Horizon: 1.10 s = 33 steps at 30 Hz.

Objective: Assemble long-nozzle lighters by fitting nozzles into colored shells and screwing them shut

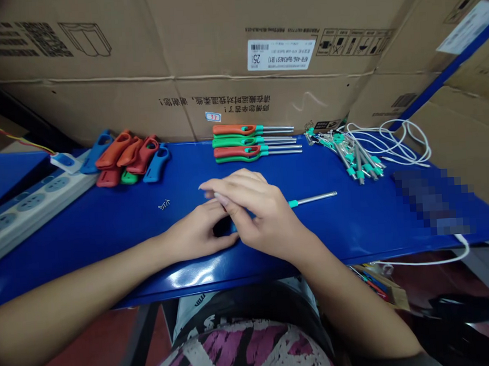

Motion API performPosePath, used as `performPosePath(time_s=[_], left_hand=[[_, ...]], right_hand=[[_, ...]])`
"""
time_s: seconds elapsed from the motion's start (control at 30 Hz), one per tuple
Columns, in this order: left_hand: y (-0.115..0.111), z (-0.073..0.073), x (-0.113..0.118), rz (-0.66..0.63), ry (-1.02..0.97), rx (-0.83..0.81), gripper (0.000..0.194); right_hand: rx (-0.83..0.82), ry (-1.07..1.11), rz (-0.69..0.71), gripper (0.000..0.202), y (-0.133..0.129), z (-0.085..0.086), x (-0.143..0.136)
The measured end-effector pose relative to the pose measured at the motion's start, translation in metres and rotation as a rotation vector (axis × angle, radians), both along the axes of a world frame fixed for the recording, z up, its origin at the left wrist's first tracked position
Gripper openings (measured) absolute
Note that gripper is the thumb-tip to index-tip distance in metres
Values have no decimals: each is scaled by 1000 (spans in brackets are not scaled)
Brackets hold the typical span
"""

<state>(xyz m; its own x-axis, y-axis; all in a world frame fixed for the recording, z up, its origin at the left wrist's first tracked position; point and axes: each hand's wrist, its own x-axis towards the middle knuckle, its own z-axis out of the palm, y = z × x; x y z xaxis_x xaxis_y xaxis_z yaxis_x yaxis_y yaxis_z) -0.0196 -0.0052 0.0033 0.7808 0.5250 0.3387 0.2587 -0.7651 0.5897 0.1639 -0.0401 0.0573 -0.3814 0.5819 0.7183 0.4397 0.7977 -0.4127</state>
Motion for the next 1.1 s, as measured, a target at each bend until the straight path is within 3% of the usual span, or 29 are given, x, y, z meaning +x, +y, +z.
performPosePath(time_s=[0.07, 0.2, 0.3, 0.43, 0.73, 0.97, 1.1], left_hand=[[0, 0, 0, 4, 0, 7, 27], [-1, 1, 1, 13, 27, -12, 27], [0, 2, 1, 11, 32, -9, 26], [0, 1, 1, 4, 26, 0, 22], [-5, 2, 3, 61, 12, 0, 27], [-5, 0, 3, 54, -11, 9, 24], [-6, -2, 4, 71, 0, -11, 25]], right_hand=[[-2, 36, 54, 21, 2, 1, 1], [109, -30, -46, 6, 5, 2, 2], [100, -61, -82, 12, 4, 0, 2], [-6, 18, 19, 24, 1, 0, 3], [156, -126, -116, 8, 1, 5, 6], [-3, 9, 38, 21, -3, -2, 5], [23, -36, -6, 15, -3, 0, 7]])
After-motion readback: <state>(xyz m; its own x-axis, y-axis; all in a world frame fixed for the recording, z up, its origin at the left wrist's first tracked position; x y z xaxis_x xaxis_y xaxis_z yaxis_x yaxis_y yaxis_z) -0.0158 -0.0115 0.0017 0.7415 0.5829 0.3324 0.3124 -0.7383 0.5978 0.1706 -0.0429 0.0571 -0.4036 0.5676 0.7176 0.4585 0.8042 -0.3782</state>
